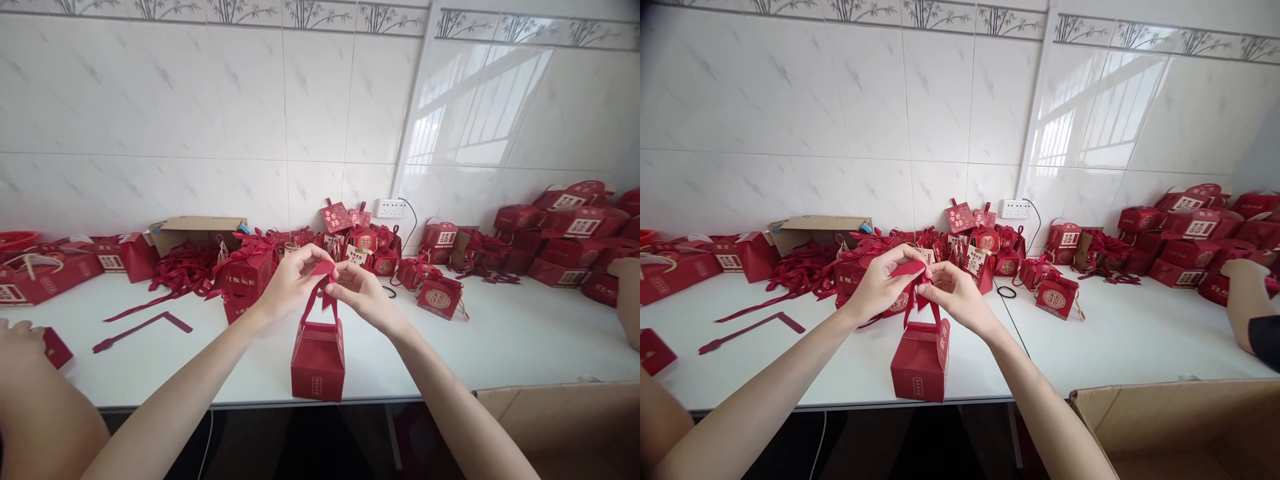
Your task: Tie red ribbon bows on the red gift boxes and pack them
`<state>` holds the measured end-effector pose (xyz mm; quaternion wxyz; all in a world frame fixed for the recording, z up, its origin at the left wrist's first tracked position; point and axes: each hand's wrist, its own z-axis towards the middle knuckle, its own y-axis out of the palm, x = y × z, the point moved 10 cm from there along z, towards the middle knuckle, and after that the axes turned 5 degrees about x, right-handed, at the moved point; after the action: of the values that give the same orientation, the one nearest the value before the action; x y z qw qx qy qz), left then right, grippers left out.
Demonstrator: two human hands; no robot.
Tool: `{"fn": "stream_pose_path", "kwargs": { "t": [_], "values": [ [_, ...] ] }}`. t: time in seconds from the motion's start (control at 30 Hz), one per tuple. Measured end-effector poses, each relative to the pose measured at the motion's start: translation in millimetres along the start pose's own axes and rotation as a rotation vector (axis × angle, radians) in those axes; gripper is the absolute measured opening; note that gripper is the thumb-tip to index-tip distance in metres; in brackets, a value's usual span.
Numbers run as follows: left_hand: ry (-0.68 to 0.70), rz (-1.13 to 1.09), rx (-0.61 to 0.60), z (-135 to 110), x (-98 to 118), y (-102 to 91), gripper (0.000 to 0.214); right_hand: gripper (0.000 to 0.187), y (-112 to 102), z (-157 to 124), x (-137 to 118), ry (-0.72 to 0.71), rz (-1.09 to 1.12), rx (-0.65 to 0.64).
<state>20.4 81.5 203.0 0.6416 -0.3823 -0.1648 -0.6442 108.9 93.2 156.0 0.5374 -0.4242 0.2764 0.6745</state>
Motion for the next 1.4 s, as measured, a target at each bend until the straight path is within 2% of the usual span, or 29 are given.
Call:
{"fn": "stream_pose_path", "kwargs": {
  "t": [0.07,0.2,0.27,0.33,0.5,0.57,0.63,0.73,0.83,0.97,1.07,1.17,1.4],
  "values": [
    [0.016,0.038,-0.018,0.1,2.4,1.2,0.006,0.024,-2.1,1.7,1.6,0.019,-0.099,0.034],
    [0.013,0.099,-0.036,-0.4,0.2,4.7,0.008,0.008,-19.4,-0.2,-11.5,-0.069,-0.47,0.284],
    [0.015,0.063,-0.017,-0.8,-1.0,5.5,0.01,0.009,-20.0,-2.5,-17.2,-0.11,-0.557,0.343],
    [0.016,0.01,0.038,-1.2,-2.7,3.3,0.011,0.013,-17.9,-3.9,-17.6,-0.116,-0.522,0.343],
    [0.039,-0.051,0.223,-4.4,-7.6,-10.2,0.012,0.023,-15.9,-5.1,-15.5,-0.104,-0.224,0.283],
    [0.062,-0.057,0.283,-6.6,-9.0,-14.9,0.012,0.029,-20.1,-3.7,-12.1,-0.073,-0.146,0.303],
    [0.066,-0.086,0.312,-8.2,-12.5,-15.7,0.012,0.032,-28.3,-2.6,-12.9,-0.084,-0.166,0.383],
    [0.06,-0.192,0.34,-10.4,-20.7,-13.6,0.013,0.025,-36.0,-2.9,-20.8,-0.161,-0.286,0.498],
    [0.026,-0.366,0.434,-15.6,-36.0,-16.7,0.013,0.02,-38.3,-8.7,-27.7,-0.241,-0.351,0.576],
    [-0.126,-0.614,0.652,-34.7,-70.5,-28.3,0.013,0.026,-46.8,-24.6,-24.5,-0.255,-0.345,0.662],
    [-0.254,-0.733,0.751,-55.2,-91.4,-34.3,0.018,0.018,-58.7,-41.8,-19.9,-0.25,-0.377,0.716],
    [-0.345,-0.741,0.825,-78.9,-105.2,-44.5,0.021,0.015,-75.8,-61.9,-8.0,-0.185,-0.347,0.757],
    [-0.5,-0.666,0.947,-126.8,-138.2,-69.5,0.022,0.024,-109.1,-106.0,22.5,0.056,-0.367,0.842]
  ]
}}
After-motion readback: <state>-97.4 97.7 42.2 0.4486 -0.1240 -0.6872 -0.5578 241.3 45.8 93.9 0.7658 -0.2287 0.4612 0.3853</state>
